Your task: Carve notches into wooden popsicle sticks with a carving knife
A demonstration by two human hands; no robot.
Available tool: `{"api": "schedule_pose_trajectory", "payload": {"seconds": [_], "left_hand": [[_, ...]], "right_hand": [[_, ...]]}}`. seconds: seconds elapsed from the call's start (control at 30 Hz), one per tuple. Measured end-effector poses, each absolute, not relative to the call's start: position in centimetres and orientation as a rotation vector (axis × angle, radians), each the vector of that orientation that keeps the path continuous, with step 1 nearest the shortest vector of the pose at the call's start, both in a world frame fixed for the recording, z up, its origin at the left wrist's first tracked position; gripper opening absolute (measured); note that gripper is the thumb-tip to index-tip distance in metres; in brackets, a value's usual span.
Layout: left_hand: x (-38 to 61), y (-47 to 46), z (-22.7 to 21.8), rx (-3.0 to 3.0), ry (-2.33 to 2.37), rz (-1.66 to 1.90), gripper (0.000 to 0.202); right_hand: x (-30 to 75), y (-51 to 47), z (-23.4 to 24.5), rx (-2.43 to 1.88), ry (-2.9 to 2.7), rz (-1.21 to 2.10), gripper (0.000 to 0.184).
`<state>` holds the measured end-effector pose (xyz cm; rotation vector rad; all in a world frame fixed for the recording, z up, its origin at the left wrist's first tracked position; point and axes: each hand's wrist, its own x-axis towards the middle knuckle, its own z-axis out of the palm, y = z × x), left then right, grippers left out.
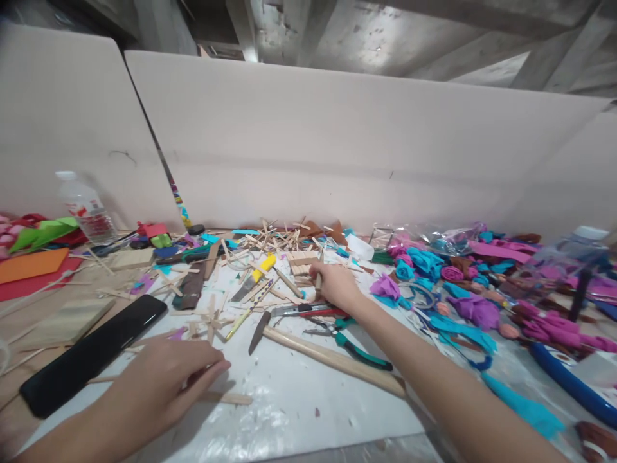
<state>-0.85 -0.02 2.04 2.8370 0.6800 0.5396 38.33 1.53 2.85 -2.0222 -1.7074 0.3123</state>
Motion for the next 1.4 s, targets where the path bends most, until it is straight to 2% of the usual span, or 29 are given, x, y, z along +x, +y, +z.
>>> {"api": "schedule_pose_trajectory", "payload": {"seconds": [0.27,0.63,0.77,0.93,1.03,1.23,1.3,1.4], "left_hand": [[-0.9,-0.3,1.9,2.705,0.677,0.628,0.048],[-0.5,-0.7,4.3,2.183,0.771,0.592,0.039],[-0.1,-1.0,4.8,1.94,0.775,0.558,0.033],[0.1,-1.0,4.9,1.638,0.66,0.555,0.046],[0.0,-1.0,4.8,1.557,0.596,0.567,0.048],[0.0,-1.0,4.2,1.616,0.563,0.663,0.035],[-0.2,-0.9,4.3,1.721,0.555,0.722,0.03],[-1.2,-0.7,4.7,1.964,0.504,0.821,0.019]], "right_hand": [[39.0,1.3,3.5,-1.927,-1.632,0.351,0.041],[29.9,-6.0,7.3,-1.398,-1.227,0.855,0.045],[26.0,-7.9,7.5,-1.34,-1.24,0.925,0.039],[22.7,-9.6,6.7,-1.337,-1.427,0.88,0.023],[21.9,-10.3,6.5,-1.335,-1.498,0.816,0.02],[21.7,-11.0,5.7,-1.369,-1.699,0.781,0.024],[22.3,-11.4,4.9,-1.381,-1.777,0.664,0.027],[23.9,-12.5,3.6,-1.392,-1.816,0.383,0.015]]}}
